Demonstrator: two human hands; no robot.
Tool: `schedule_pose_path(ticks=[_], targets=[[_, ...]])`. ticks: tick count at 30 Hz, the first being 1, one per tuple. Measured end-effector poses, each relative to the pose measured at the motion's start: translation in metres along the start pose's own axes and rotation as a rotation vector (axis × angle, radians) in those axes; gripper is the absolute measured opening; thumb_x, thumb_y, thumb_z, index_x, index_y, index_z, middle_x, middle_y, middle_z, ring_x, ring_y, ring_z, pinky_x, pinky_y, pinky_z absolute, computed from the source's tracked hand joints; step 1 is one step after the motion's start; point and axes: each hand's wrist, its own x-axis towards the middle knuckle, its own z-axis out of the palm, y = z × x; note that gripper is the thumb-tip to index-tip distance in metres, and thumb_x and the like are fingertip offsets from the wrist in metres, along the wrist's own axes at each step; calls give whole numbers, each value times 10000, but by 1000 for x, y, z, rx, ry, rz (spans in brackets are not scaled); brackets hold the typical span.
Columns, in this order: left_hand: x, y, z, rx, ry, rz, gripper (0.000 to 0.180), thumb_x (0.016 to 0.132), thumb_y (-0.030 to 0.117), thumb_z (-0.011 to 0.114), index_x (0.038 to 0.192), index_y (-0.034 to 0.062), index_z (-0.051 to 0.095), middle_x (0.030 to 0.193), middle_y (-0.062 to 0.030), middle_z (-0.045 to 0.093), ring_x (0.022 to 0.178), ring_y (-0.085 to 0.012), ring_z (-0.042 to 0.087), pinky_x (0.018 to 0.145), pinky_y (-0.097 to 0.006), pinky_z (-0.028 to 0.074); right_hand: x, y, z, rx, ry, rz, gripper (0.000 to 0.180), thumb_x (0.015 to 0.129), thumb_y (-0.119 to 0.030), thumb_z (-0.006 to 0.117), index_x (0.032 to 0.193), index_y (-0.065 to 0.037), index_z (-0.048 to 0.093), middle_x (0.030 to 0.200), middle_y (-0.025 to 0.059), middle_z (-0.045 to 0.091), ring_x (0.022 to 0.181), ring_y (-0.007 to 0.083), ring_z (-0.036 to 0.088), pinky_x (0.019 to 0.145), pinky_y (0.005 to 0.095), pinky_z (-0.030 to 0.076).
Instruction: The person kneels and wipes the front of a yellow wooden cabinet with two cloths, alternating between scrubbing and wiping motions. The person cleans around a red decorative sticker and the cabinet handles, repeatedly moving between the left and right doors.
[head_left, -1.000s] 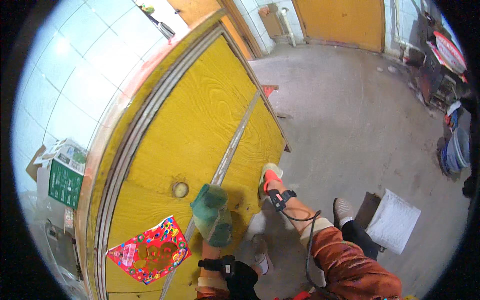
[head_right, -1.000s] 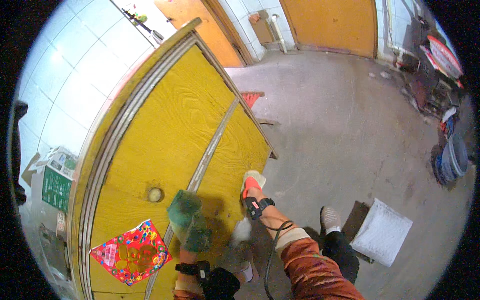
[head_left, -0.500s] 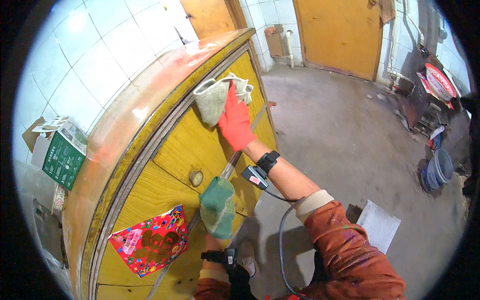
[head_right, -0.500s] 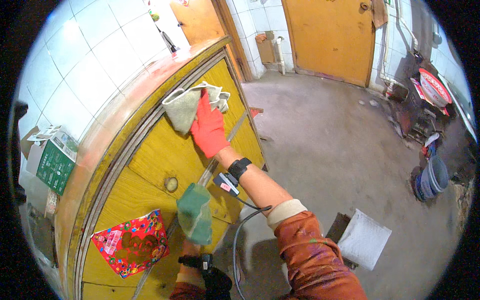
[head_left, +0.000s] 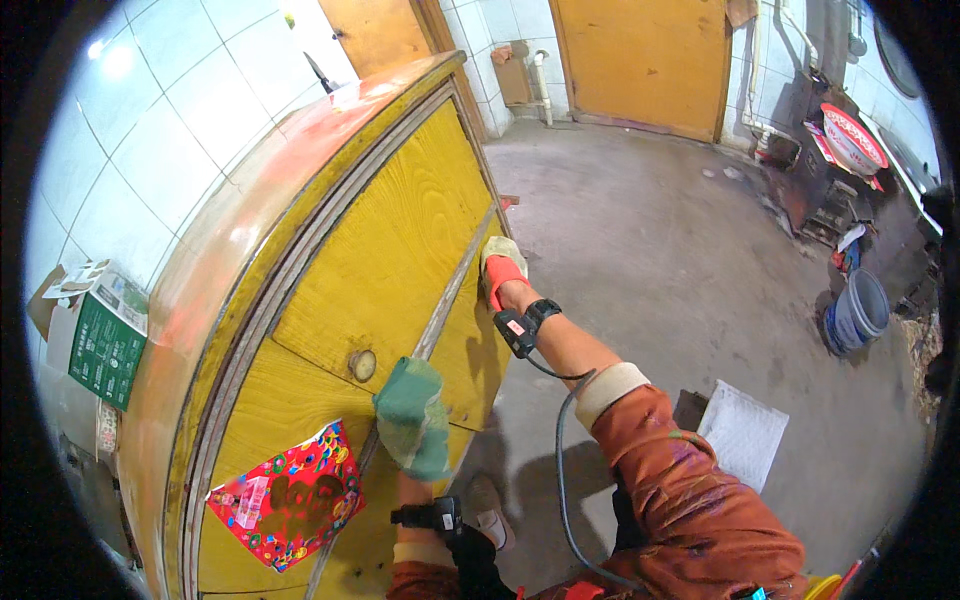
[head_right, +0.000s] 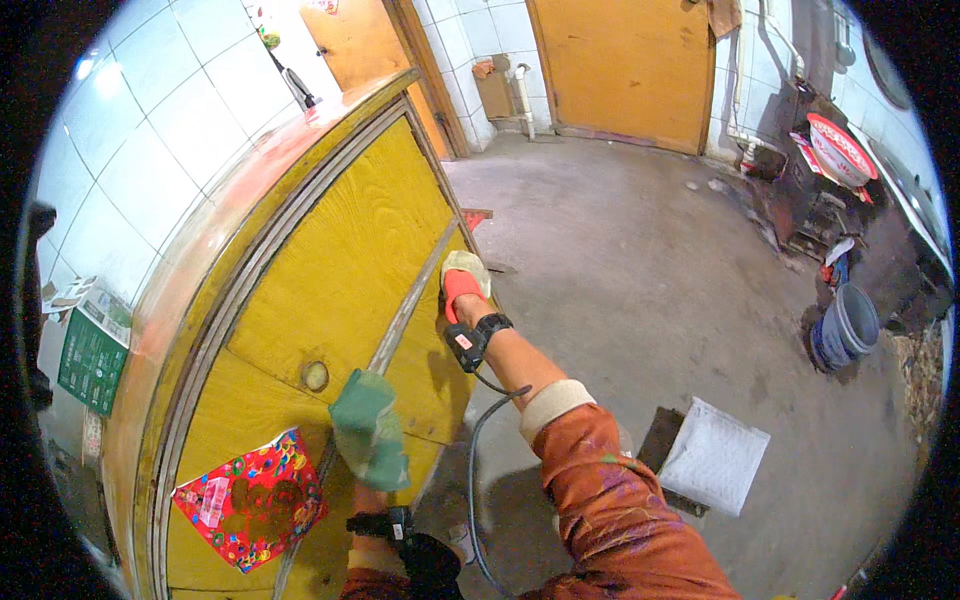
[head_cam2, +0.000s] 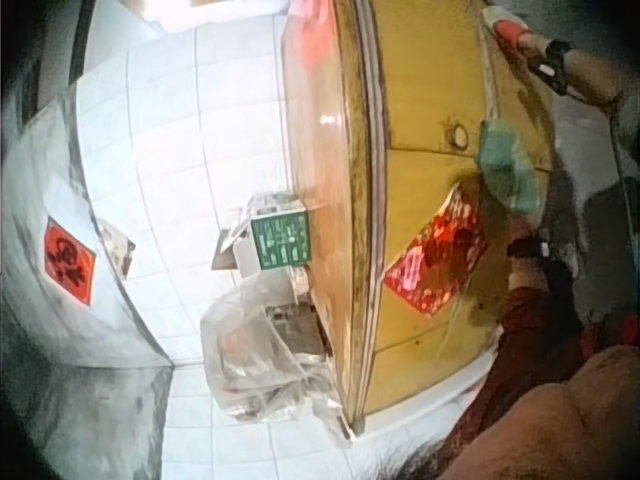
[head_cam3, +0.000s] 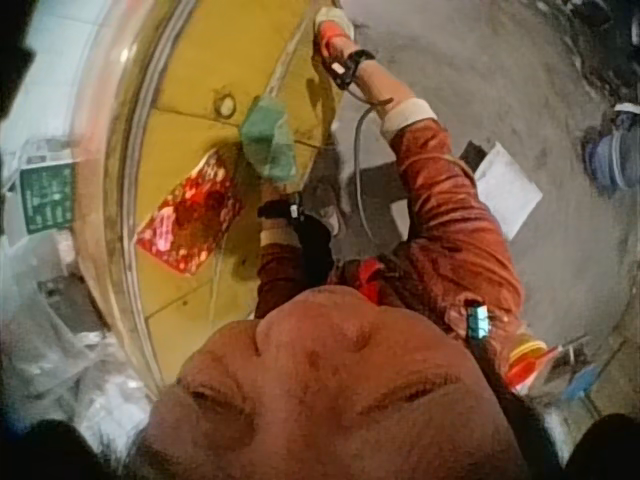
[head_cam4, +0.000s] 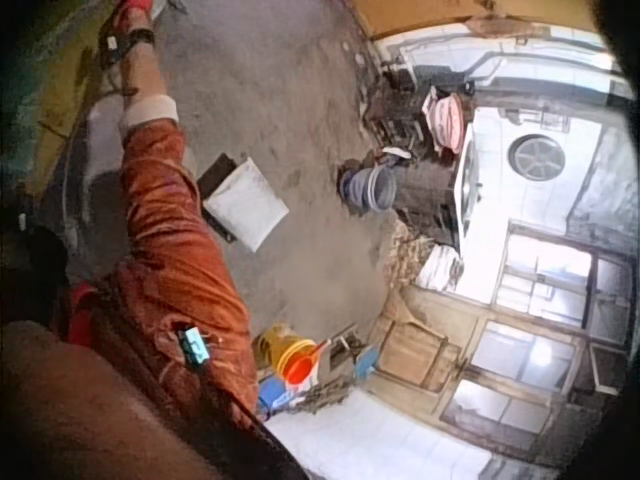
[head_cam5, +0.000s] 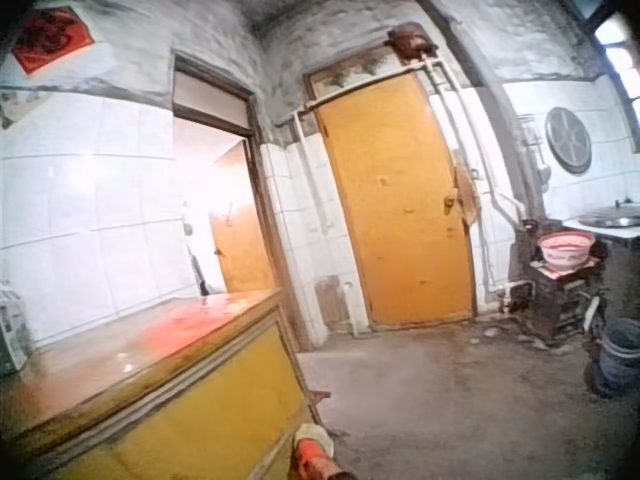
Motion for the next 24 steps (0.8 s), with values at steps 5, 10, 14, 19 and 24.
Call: schedule_pose_path(ticks=[5, 10, 14, 19, 24], targets=[[-5, -17, -21, 469, 152, 82, 478, 915, 275, 678, 1293, -5, 592, 1225, -84, 656, 1045, -177, 616, 859, -337, 495, -43, -110, 17, -132, 186, -27, 464, 854, -338, 579, 1100, 49, 648, 1080, 213, 693, 1001, 325, 643, 836, 411, 478], [-1, -23, -32, 512, 214, 49, 439, 924, 248, 662, 1282, 1, 600, 1209, -106, 670, 1062, -204, 625, 870, -355, 494, -56, -154, 21, -13, 155, 5, 480, 816, -345, 629, 1076, 56, 662, 1063, 191, 697, 972, 288, 654, 811, 385, 490], [-10, -12, -22, 584, 199, 47, 394, 930, 210, 647, 1260, -1, 610, 1195, -123, 678, 1070, -211, 629, 878, -358, 495, -52, -148, 15, 169, 117, -29, 446, 801, -330, 640, 1018, 58, 673, 988, 142, 697, 915, 234, 642, 788, 362, 486], [-16, -1, -10, 837, 124, 199, 418, 929, 211, 626, 1291, 9, 582, 1213, -113, 667, 1044, -223, 652, 879, -388, 534, -44, -157, 10, 20, 85, -56, 440, 790, -331, 648, 1018, 45, 669, 954, 125, 686, 877, 217, 636, 748, 349, 487], [-5, -33, -32, 623, 97, 305, 401, 928, 240, 649, 1245, -2, 611, 1197, -127, 673, 1068, -230, 629, 879, -353, 495, -47, -159, 7, 18, 47, -64, 422, 798, -321, 642, 1025, 34, 675, 958, 108, 687, 845, 216, 628, 729, 345, 487]])
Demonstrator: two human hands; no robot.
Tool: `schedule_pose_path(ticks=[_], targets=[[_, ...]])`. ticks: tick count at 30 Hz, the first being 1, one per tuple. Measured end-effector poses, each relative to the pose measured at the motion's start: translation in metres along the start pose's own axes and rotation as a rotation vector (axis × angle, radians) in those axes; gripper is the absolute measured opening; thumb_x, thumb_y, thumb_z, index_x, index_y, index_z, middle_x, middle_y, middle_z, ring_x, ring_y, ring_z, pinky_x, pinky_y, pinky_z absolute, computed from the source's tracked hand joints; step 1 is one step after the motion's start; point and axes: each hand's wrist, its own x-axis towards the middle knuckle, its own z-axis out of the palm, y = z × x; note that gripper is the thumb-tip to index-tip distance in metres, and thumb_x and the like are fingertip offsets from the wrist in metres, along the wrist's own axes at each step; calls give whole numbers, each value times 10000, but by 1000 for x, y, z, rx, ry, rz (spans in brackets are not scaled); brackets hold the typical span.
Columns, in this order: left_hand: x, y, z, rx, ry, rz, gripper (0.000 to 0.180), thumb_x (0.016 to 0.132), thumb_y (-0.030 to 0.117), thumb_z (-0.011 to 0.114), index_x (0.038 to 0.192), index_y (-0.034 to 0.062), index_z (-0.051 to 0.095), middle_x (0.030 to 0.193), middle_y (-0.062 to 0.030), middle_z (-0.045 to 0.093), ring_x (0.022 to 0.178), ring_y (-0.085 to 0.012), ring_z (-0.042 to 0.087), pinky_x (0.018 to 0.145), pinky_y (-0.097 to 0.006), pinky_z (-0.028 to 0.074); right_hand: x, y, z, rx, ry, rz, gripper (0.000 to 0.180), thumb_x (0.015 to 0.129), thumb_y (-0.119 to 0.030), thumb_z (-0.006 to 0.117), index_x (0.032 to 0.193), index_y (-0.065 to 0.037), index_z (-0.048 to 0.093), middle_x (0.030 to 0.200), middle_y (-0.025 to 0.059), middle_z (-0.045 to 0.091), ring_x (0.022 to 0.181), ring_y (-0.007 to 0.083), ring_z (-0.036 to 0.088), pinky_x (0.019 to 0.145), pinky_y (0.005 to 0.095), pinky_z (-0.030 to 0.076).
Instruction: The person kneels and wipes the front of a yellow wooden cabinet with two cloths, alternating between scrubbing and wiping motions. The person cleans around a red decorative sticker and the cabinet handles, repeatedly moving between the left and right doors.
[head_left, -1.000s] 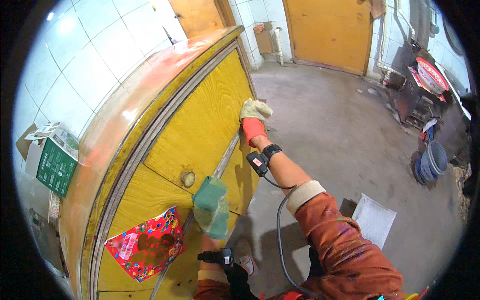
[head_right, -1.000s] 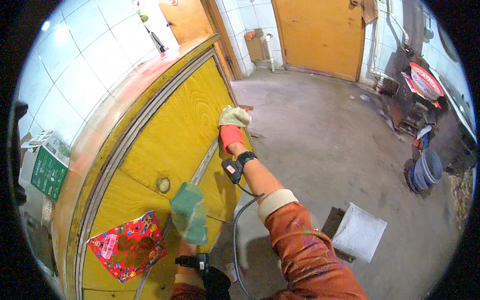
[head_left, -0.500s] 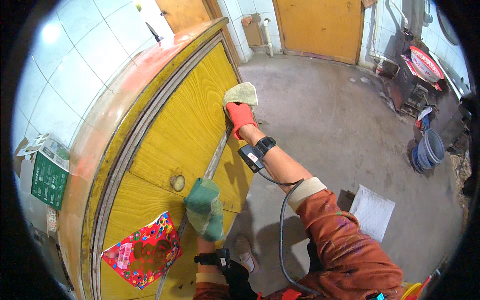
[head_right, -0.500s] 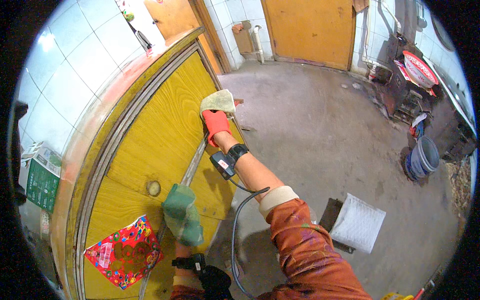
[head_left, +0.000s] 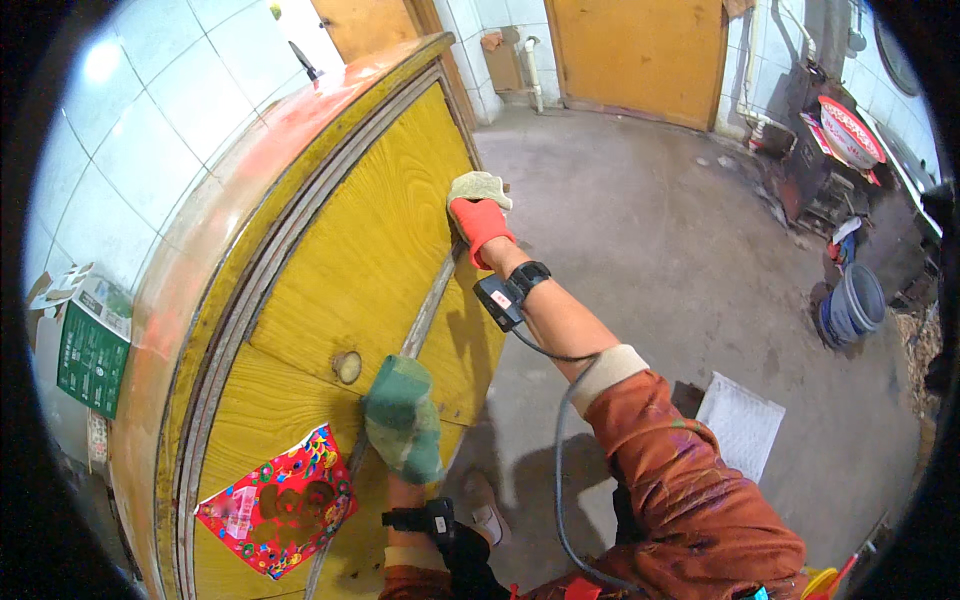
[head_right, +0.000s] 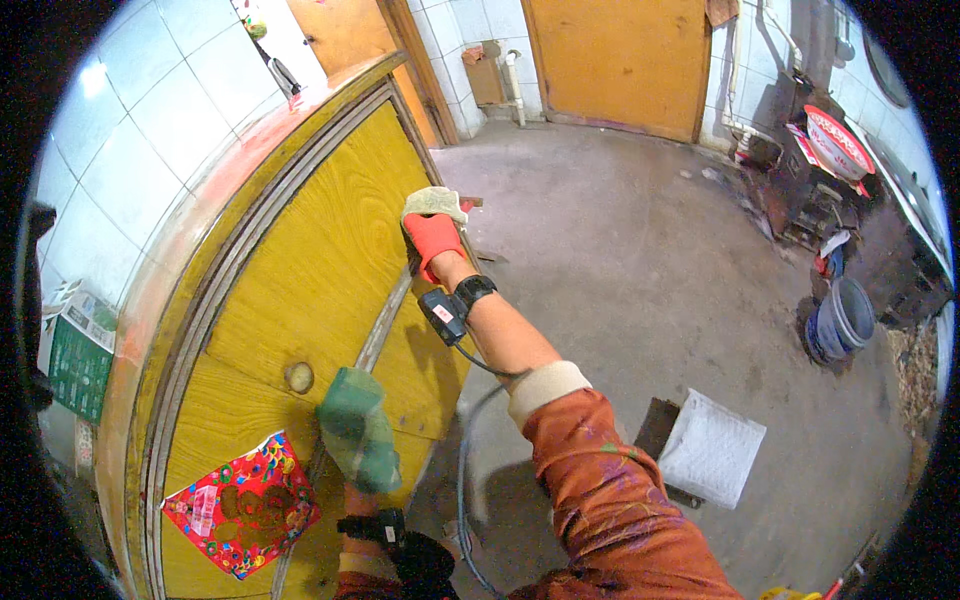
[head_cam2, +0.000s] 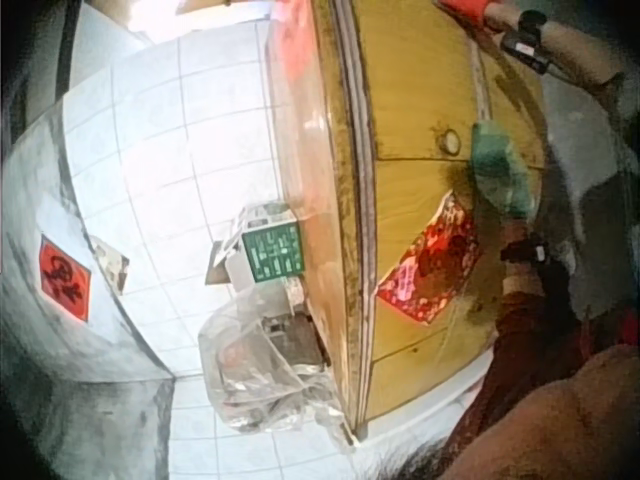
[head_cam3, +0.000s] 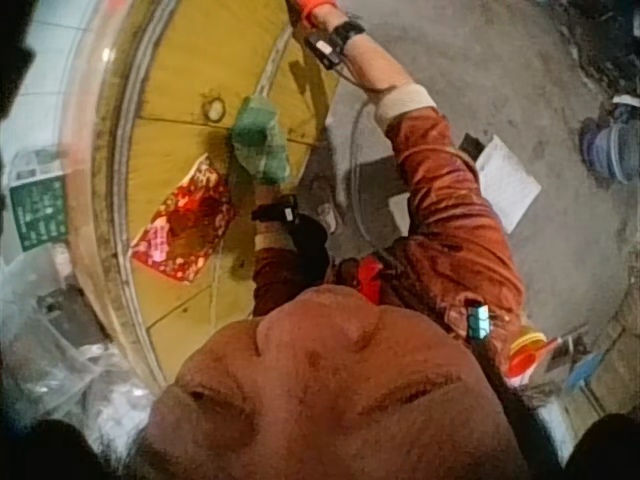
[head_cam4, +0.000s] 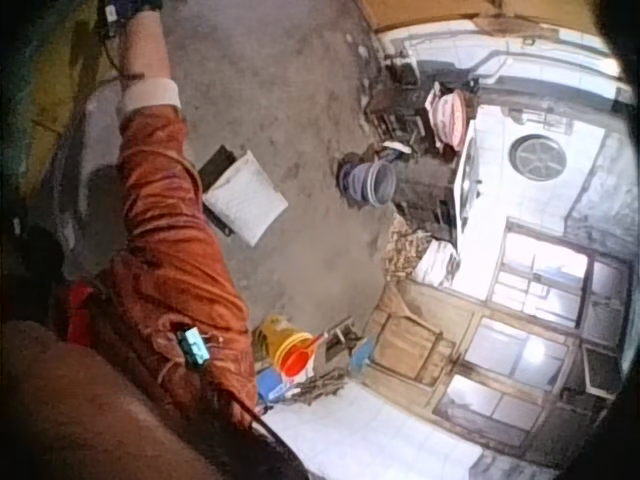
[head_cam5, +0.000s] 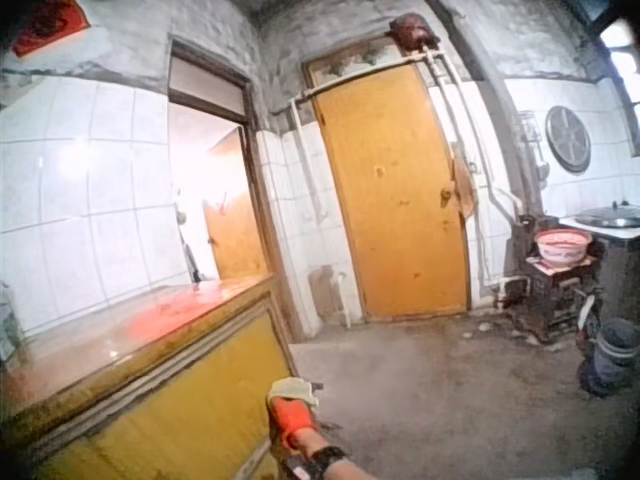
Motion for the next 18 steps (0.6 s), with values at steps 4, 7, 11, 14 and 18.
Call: schedule_pose_path(ticks=[4, 7, 11, 14, 18], targets=[[12, -45, -2, 210, 71, -339, 474, 948, 356, 615, 1270, 8, 605, 1209, -118, 670, 1070, -232, 625, 870, -353, 490, 12, 10, -3, 20, -10, 31, 380, 801, -293, 652, 993, 34, 674, 925, 88, 669, 804, 185, 613, 697, 328, 480], [20, -54, -3, 178, 73, -443, 521, 946, 403, 617, 1289, 12, 597, 1216, -98, 665, 1055, -220, 618, 867, -351, 487, 24, 20, 1, 82, -46, 28, 461, 803, -338, 635, 1024, 66, 670, 976, 152, 699, 858, 254, 637, 773, 361, 493], [14, -28, -5, 36, 5, -311, 553, 926, 412, 651, 1305, 15, 583, 1252, -77, 644, 1063, -200, 600, 877, -347, 482, 32, 32, -5, -205, -19, 89, 503, 805, -344, 629, 1079, 78, 650, 1042, 169, 693, 923, 272, 640, 810, 370, 493], [10, -7, -1, -156, 37, -209, 416, 949, 279, 626, 1260, 4, 597, 1179, -85, 660, 1002, -200, 632, 835, -355, 523, 29, 35, -6, -110, -25, 99, 490, 808, -343, 629, 1077, 66, 654, 1037, 153, 695, 932, 269, 640, 806, 367, 493], [11, 4, 0, -105, 140, -288, 351, 961, 220, 610, 1232, -3, 611, 1140, -73, 669, 970, -197, 649, 810, -354, 545, 20, 28, -7, -33, -17, 43, 471, 805, -332, 633, 1060, 64, 657, 1022, 156, 699, 912, 262, 645, 787, 368, 496]])
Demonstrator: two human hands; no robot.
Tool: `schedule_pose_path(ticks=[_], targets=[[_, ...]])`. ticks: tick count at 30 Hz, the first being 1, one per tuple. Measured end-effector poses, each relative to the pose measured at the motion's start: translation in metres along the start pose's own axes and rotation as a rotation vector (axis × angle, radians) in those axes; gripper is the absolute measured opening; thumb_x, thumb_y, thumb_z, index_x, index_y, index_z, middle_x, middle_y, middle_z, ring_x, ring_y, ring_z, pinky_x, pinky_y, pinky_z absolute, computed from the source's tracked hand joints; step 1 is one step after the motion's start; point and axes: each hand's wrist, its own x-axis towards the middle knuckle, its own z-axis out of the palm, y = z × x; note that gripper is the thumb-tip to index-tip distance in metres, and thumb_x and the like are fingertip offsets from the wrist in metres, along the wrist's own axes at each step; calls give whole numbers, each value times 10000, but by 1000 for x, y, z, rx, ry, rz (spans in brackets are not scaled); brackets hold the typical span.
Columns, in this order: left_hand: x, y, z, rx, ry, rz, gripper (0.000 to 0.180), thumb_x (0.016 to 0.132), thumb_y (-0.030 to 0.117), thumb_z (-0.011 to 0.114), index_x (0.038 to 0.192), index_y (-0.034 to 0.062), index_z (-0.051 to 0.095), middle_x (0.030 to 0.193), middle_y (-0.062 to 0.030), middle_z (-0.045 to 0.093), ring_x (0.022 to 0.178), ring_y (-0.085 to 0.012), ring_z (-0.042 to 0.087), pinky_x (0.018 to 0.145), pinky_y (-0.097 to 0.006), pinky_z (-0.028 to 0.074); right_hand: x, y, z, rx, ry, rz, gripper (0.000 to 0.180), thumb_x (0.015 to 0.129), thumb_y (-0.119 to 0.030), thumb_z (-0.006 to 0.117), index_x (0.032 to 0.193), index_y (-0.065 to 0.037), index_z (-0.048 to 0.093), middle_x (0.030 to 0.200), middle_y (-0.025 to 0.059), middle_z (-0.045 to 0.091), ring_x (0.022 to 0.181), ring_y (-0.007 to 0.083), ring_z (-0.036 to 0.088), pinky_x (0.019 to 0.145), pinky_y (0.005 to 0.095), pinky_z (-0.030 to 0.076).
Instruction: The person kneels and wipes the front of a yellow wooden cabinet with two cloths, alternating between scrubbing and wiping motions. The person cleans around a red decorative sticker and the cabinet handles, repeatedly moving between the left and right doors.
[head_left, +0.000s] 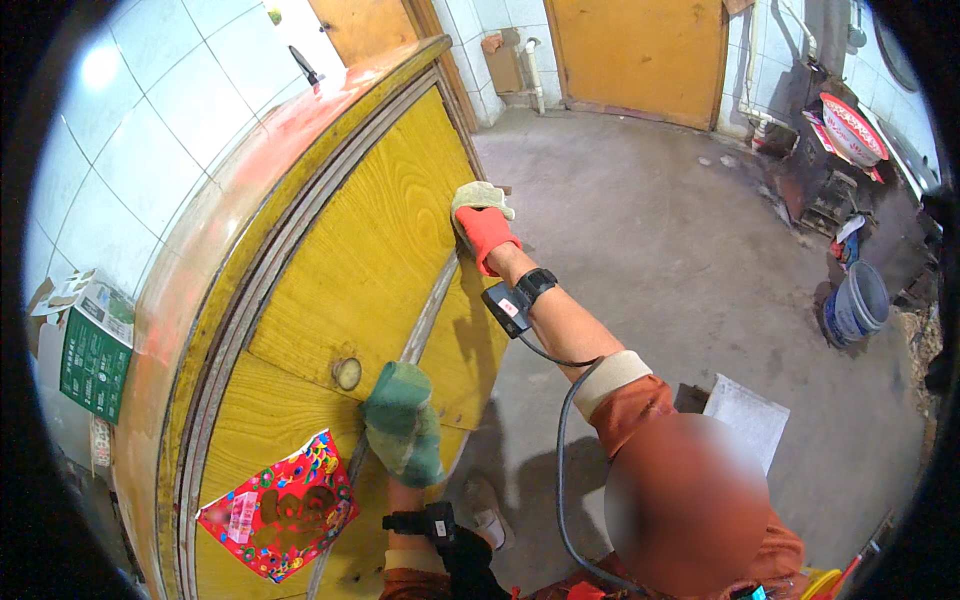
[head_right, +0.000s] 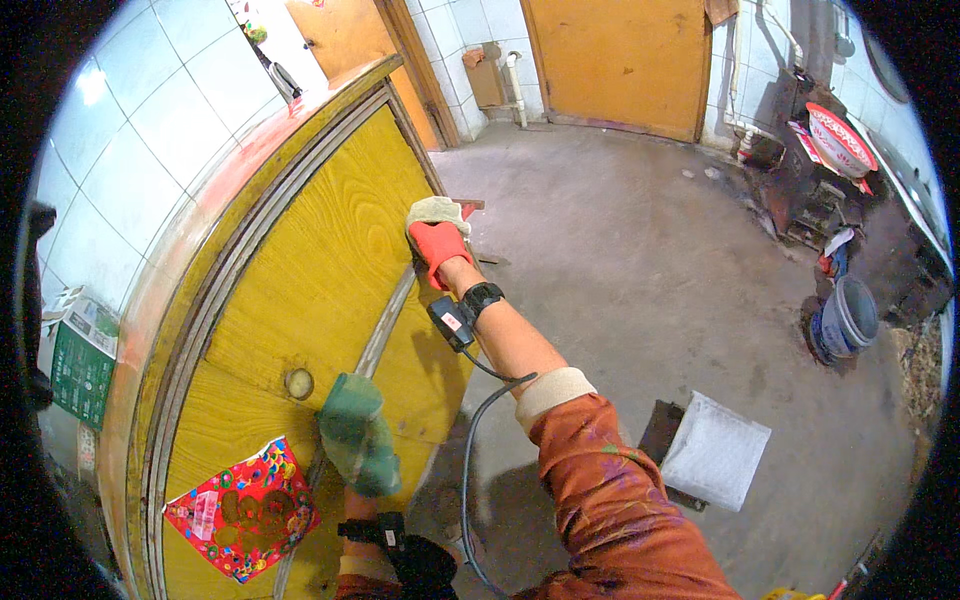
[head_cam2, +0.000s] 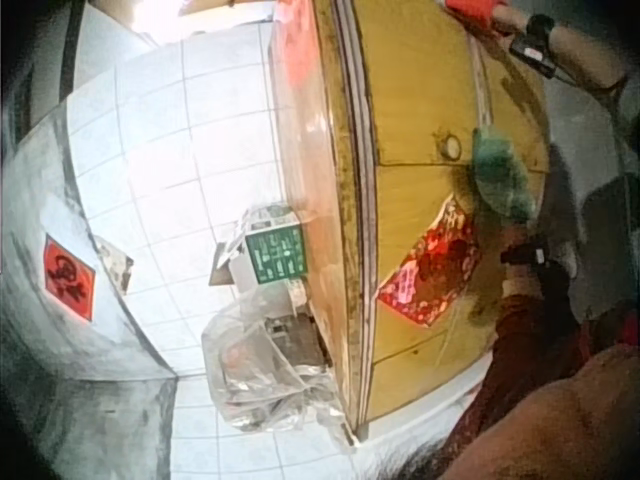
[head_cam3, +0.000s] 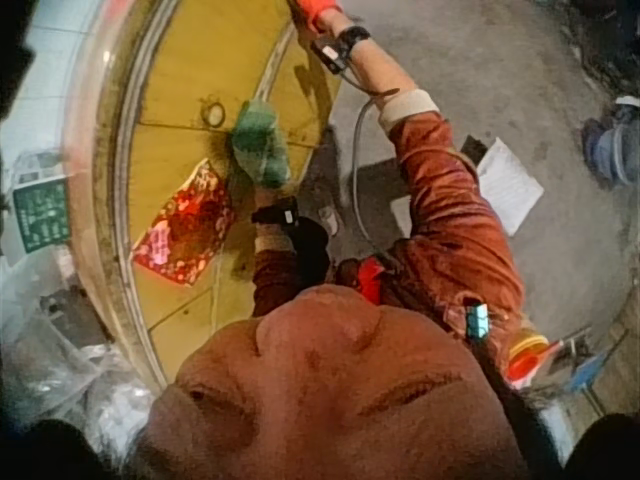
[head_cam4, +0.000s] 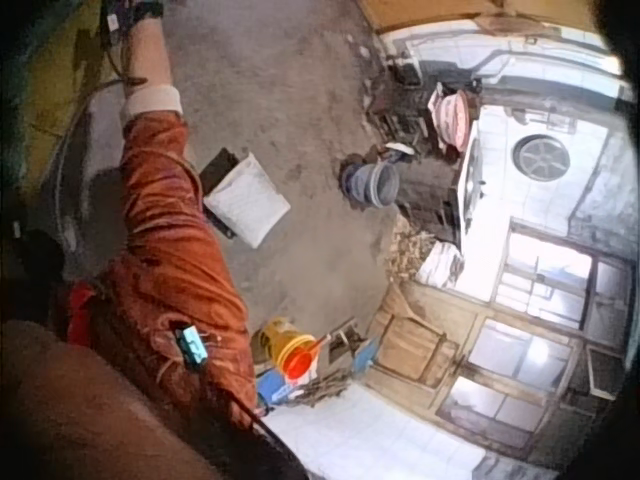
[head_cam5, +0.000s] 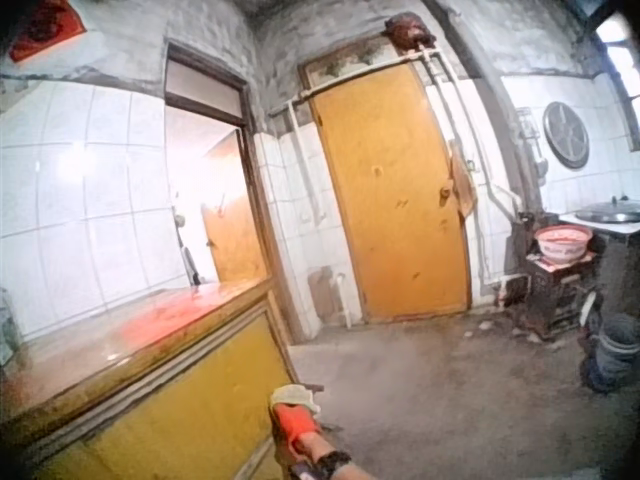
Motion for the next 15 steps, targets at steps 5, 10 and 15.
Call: schedule_pose_path(ticks=[5, 10, 15], targets=[[-1, -4, -6, 173, -65, 57, 379, 957, 241, 613, 1255, 8, 596, 1135, -81, 670, 971, -221, 648, 824, -374, 542, -5, -2, -5, -148, 56, 12, 454, 786, -330, 655, 1010, 64, 669, 1009, 199, 705, 922, 292, 668, 783, 384, 504], [8, -29, -16, 138, -133, 61, 405, 958, 301, 591, 1269, 41, 602, 1268, -137, 643, 1134, -238, 619, 935, -367, 488, 2, 6, 1, -269, 137, 127, 451, 792, -352, 641, 991, 50, 682, 1029, 249, 696, 970, 381, 667, 806, 419, 512], [4, -35, -10, 606, -87, -23, 340, 969, 203, 569, 1266, 41, 600, 1250, -113, 652, 1116, -255, 625, 950, -364, 488, -42, -14, 31, -577, -36, -182, 381, 890, -289, 570, 1110, 7, 665, 1099, 237, 679, 1030, 382, 642, 871, 438, 501]])
